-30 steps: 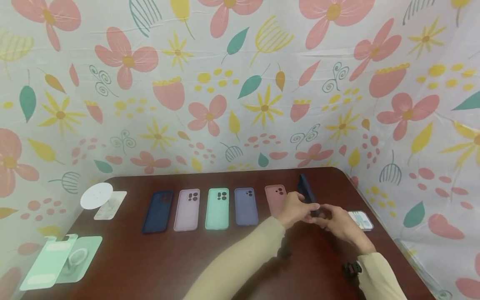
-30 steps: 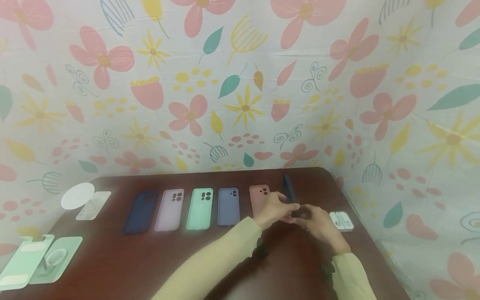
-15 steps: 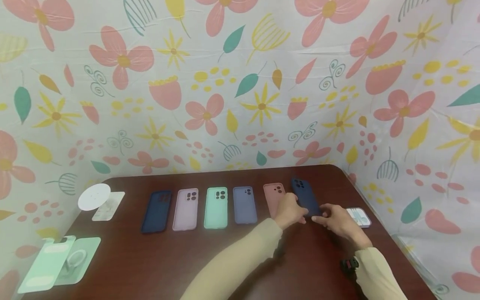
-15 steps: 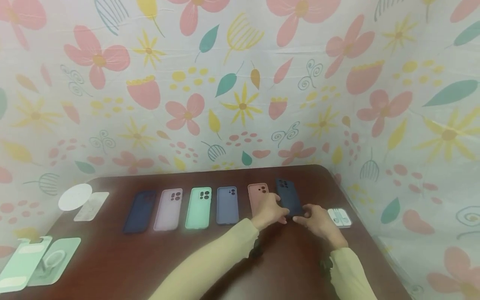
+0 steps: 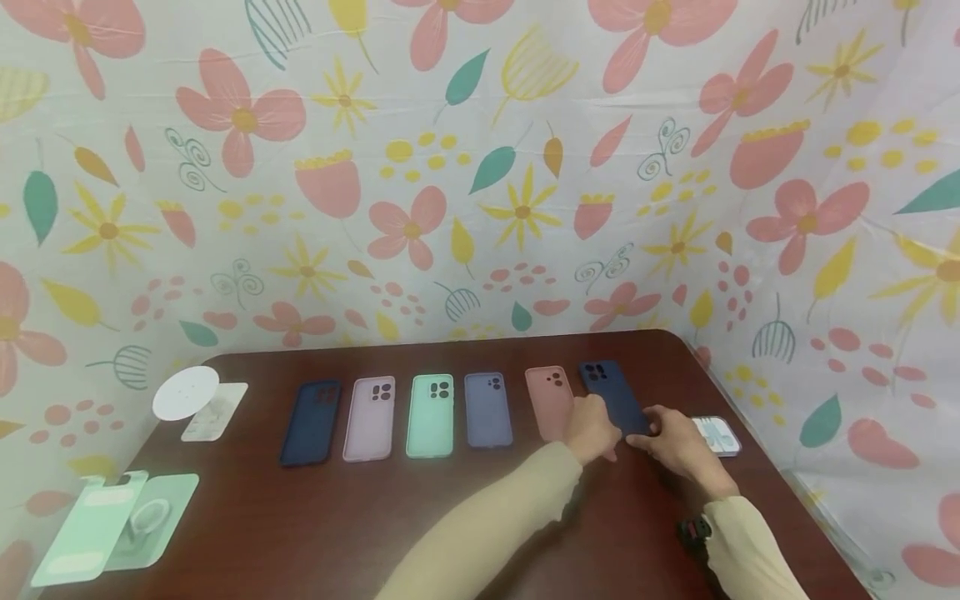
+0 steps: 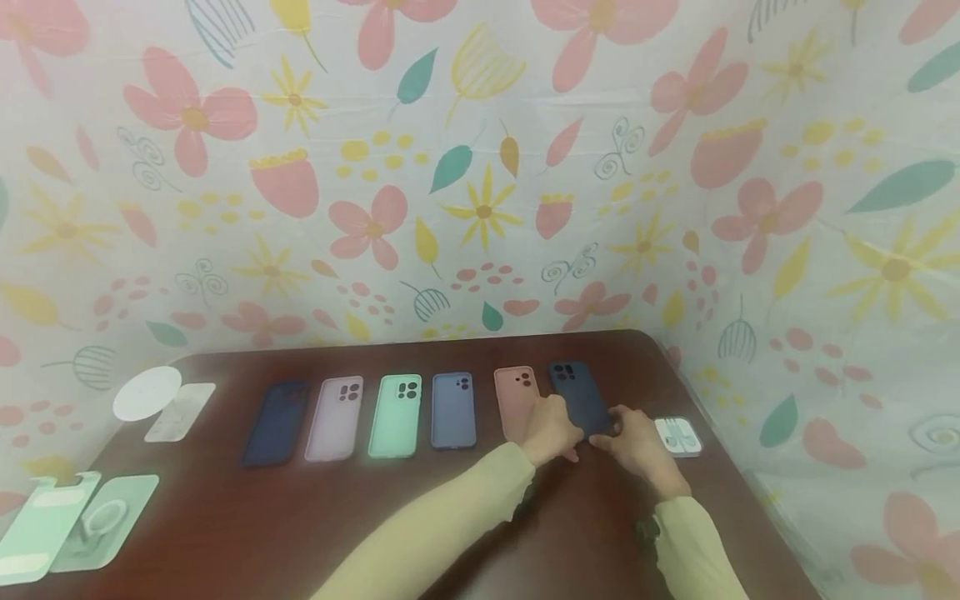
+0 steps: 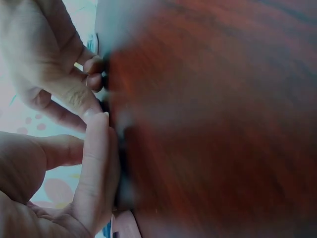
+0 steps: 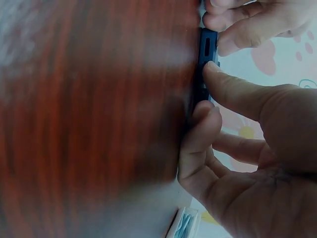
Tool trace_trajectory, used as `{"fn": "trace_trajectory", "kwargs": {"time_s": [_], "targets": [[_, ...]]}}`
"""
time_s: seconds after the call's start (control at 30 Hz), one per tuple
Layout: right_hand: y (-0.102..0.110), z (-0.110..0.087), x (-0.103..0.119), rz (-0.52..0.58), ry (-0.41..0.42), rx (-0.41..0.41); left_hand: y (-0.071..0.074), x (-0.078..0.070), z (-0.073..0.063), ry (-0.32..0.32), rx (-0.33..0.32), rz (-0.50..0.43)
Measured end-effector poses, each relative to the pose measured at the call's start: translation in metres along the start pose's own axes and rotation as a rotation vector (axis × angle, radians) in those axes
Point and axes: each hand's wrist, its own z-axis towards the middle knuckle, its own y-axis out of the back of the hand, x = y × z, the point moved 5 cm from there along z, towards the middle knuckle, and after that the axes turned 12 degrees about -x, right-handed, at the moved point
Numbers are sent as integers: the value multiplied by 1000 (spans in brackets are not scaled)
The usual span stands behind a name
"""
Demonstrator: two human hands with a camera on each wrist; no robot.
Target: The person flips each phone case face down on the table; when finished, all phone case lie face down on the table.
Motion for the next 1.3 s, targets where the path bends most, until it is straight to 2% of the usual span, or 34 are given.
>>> {"fn": "trace_trajectory", "kwargs": {"time_s": [0.07, 0.17, 0.23, 0.3, 0.4, 0.43, 0.5, 0.6, 0.67, 0.83, 1.0, 1.1, 1.23, 1.3], "targets": [[0, -2, 0, -16, 9, -6, 0, -1, -3, -5, 2, 25], [1, -5, 5, -32, 19, -30, 4, 1, -7, 17, 1, -41], [2, -7, 12, -27, 23, -59, 6, 8, -6, 39, 8, -87], [3, -9, 20, -16, 24, -88, 20, 12, -10, 65, 28, -177], [0, -12, 34, 19, 32, -103, 39, 22, -13, 45, 50, -187], [-3, -13, 39, 30, 39, -98, 52, 23, -17, 49, 60, -202], [-8, -14, 48, 62, 54, -77, 69, 28, -19, 20, 34, -183], [-20, -14, 61, 121, 67, -24, 82, 40, -17, -12, -13, -114], [-27, -14, 67, 155, 64, 14, 74, 56, -7, -27, -35, -28], [-45, -12, 73, 199, 27, 90, 43, 89, 12, -23, 4, 93], [-54, -5, 78, 219, 53, 95, 36, 97, 16, 0, 10, 83], [-64, 4, 72, 205, 69, 86, 35, 100, 17, 28, 10, 87], [-66, 4, 75, 192, -12, 114, 35, 100, 16, 61, 34, 78], [-59, -2, 85, 197, -60, 125, 34, 100, 17, 69, 47, 95]]}}
